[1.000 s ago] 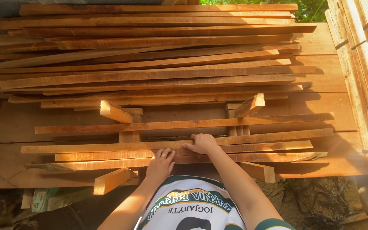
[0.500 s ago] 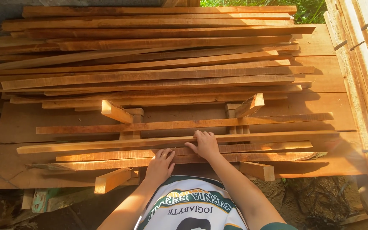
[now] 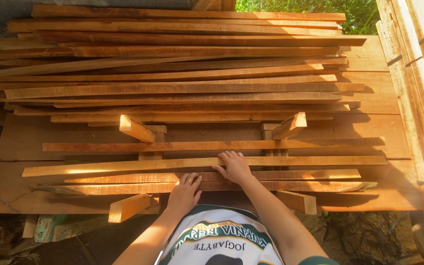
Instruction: Organizing and stacking wooden slats onto a frame in a workshop area.
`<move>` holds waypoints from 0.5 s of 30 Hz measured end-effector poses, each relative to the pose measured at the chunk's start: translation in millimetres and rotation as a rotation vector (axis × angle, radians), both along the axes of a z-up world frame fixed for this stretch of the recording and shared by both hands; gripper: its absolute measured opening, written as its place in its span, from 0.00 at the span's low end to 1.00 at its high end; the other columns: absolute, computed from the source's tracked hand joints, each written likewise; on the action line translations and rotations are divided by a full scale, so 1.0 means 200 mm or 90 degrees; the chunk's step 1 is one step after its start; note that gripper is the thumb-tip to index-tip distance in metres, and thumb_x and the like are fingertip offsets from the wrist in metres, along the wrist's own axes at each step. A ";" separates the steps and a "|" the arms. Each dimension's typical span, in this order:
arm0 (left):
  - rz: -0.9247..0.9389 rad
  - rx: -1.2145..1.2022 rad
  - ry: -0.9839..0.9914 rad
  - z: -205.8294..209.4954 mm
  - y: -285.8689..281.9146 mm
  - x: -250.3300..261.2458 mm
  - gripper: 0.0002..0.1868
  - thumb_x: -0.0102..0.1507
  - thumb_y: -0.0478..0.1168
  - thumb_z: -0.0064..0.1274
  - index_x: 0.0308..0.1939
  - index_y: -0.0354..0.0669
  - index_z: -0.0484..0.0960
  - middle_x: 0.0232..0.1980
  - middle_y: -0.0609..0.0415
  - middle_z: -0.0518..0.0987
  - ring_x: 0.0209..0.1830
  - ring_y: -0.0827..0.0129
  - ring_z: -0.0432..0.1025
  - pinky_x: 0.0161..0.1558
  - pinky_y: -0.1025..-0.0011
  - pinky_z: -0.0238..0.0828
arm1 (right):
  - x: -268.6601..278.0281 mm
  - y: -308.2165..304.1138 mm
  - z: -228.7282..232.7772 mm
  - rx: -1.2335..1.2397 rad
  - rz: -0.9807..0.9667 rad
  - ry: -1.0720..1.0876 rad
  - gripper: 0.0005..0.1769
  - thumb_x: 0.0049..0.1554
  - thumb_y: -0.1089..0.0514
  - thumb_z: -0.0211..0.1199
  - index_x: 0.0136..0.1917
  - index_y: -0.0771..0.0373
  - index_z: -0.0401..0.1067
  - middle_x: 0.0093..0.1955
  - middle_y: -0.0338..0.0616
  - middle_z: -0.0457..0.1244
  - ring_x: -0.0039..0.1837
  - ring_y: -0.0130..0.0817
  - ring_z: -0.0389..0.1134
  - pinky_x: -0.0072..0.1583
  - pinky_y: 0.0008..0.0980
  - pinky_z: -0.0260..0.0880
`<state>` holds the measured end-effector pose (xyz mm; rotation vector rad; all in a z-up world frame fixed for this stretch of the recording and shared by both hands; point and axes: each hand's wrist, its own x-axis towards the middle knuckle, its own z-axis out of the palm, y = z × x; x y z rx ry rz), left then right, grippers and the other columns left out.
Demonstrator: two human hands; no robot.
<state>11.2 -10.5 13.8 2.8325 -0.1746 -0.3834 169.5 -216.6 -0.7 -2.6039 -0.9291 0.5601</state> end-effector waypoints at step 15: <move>0.012 -0.015 0.004 0.00 0.01 0.02 0.29 0.62 0.49 0.56 0.68 0.51 0.75 0.67 0.56 0.70 0.72 0.60 0.59 0.62 0.65 0.69 | 0.05 0.07 -0.02 -0.075 -0.047 0.079 0.29 0.63 0.30 0.49 0.65 0.48 0.71 0.57 0.35 0.67 0.64 0.36 0.67 0.65 0.44 0.58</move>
